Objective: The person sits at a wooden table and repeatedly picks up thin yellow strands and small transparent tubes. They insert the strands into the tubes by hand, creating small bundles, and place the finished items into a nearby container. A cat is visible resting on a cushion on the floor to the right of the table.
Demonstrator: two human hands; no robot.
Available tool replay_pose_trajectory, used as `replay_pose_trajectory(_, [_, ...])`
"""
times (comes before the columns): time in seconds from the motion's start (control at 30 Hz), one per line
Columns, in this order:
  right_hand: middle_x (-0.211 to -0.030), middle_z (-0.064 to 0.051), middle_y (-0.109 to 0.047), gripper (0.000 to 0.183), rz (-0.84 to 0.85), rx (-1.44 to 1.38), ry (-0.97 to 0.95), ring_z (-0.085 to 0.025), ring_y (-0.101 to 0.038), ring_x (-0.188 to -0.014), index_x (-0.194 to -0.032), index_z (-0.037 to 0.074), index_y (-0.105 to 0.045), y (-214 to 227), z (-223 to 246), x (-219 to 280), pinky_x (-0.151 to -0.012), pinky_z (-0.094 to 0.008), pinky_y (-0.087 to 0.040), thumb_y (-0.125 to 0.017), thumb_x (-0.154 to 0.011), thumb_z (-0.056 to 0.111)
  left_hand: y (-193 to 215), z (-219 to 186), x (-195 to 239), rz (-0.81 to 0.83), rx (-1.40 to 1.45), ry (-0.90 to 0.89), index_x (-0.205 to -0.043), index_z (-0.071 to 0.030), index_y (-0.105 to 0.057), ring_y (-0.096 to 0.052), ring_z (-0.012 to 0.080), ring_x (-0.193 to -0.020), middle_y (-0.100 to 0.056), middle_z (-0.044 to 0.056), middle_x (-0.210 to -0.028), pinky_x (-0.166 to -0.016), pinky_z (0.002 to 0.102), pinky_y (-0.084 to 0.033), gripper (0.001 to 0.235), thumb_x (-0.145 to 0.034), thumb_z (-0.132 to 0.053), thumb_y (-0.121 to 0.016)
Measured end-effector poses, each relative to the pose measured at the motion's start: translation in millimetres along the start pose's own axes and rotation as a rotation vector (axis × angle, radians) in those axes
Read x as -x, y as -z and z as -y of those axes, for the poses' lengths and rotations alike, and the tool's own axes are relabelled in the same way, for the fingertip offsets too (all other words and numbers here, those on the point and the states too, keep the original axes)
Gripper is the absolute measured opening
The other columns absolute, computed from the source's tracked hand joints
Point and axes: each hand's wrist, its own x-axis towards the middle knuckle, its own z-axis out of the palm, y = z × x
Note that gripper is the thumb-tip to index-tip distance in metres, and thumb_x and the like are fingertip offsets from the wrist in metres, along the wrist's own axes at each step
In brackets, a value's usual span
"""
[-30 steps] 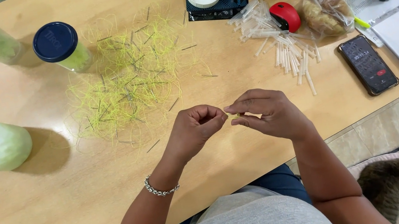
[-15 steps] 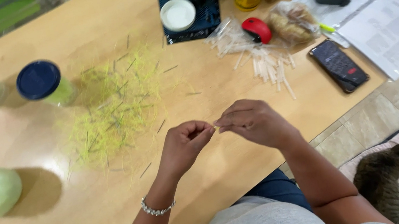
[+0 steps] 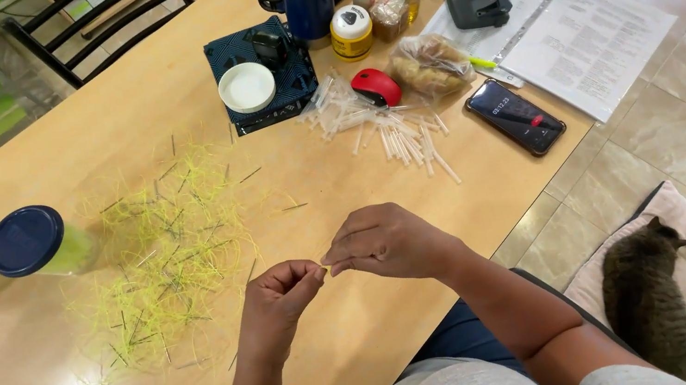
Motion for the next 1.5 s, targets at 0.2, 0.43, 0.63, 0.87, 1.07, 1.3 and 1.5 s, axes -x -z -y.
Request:
replay_pose_trajectory(0.2, [-0.087,-0.004,-0.075,0.008,-0.005,0.037,0.070,-0.021,-0.073,-0.075,-0.094,0.011,-0.080,-1.2,4.8,-5.8,-0.066,-0.029,-0.060,-0.082,-0.089,0.017,1.0,6.9,-2.4,0.043,0.093,0.019,-0.084,0.000,-0.075,-0.049,0.0051,-0.069,-0.067,0.007,-0.071,-0.060,0.018,-0.036,0.008,-0.084,-0.006,-0.080])
replay_pose_trajectory(0.43, [-0.087,-0.004,-0.076,0.006,0.001,-0.034,0.076,-0.021,-0.074,-0.076,-0.093,0.010,-0.080,-2.1,2.1,-5.5,-0.067,-0.030,-0.061,-0.082,-0.089,0.014,2.3,9.1,-3.8,0.079,0.132,0.030,-0.085,0.002,-0.075,-0.046,0.0043,-0.066,-0.069,0.008,-0.071,-0.057,0.017,-0.034,0.009,-0.084,-0.005,-0.081])
replay_pose_trajectory(0.63, [-0.085,-0.004,-0.075,0.005,-0.033,-0.048,0.066,-0.022,-0.073,-0.075,-0.092,0.009,-0.079,-5.8,3.6,-6.9,-0.066,-0.031,-0.061,-0.082,-0.089,0.013,-0.4,10.3,-3.1,0.078,0.209,0.007,-0.085,0.004,-0.075,-0.040,0.0049,-0.062,-0.070,0.012,-0.071,-0.055,0.018,-0.031,0.009,-0.084,-0.003,-0.081])
replay_pose_trajectory(0.87, [-0.093,-0.009,-0.074,0.008,0.009,0.060,0.241,-0.024,-0.072,-0.081,-0.101,0.004,-0.075,-3.3,-6.6,-5.1,-0.069,-0.033,-0.059,-0.076,-0.096,0.009,6.6,16.2,-5.7,0.073,0.166,0.025,-0.080,-0.005,-0.075,-0.033,0.0120,-0.061,-0.060,0.000,-0.070,-0.059,0.026,-0.028,0.009,-0.085,-0.011,-0.079])
replay_pose_trajectory(1.07, [-0.094,-0.005,-0.072,0.007,0.011,0.156,0.237,-0.022,-0.068,-0.082,-0.098,0.005,-0.073,-7.7,-6.4,-4.6,-0.069,-0.033,-0.056,-0.071,-0.100,0.012,6.7,28.1,-10.9,0.048,0.256,0.034,-0.092,0.004,-0.079,-0.040,0.0143,-0.059,-0.068,0.010,-0.074,-0.056,0.027,-0.031,0.014,-0.085,-0.008,-0.080])
replay_pose_trajectory(1.3, [-0.088,-0.007,-0.073,0.008,-0.073,0.038,0.066,-0.028,-0.073,-0.079,-0.098,0.008,-0.078,-13.1,-8.7,-5.0,-0.069,-0.037,-0.061,-0.076,-0.094,0.016,-15.9,8.4,-2.5,-0.068,0.316,0.007,-0.095,0.015,-0.075,-0.041,0.0104,-0.060,-0.072,0.021,-0.080,-0.053,0.023,-0.036,0.015,-0.090,0.001,-0.074])
replay_pose_trajectory(1.5, [-0.086,-0.009,-0.073,0.009,-0.146,-0.011,0.028,-0.026,-0.072,-0.074,-0.094,0.006,-0.080,-16.6,-13.6,-1.2,-0.067,-0.036,-0.061,-0.084,-0.087,0.010,-24.1,-7.7,12.4,-0.053,0.442,-0.050,-0.111,0.015,-0.073,-0.044,0.0097,-0.065,-0.072,0.021,-0.087,-0.058,0.022,-0.042,0.022,-0.092,0.002,-0.070])
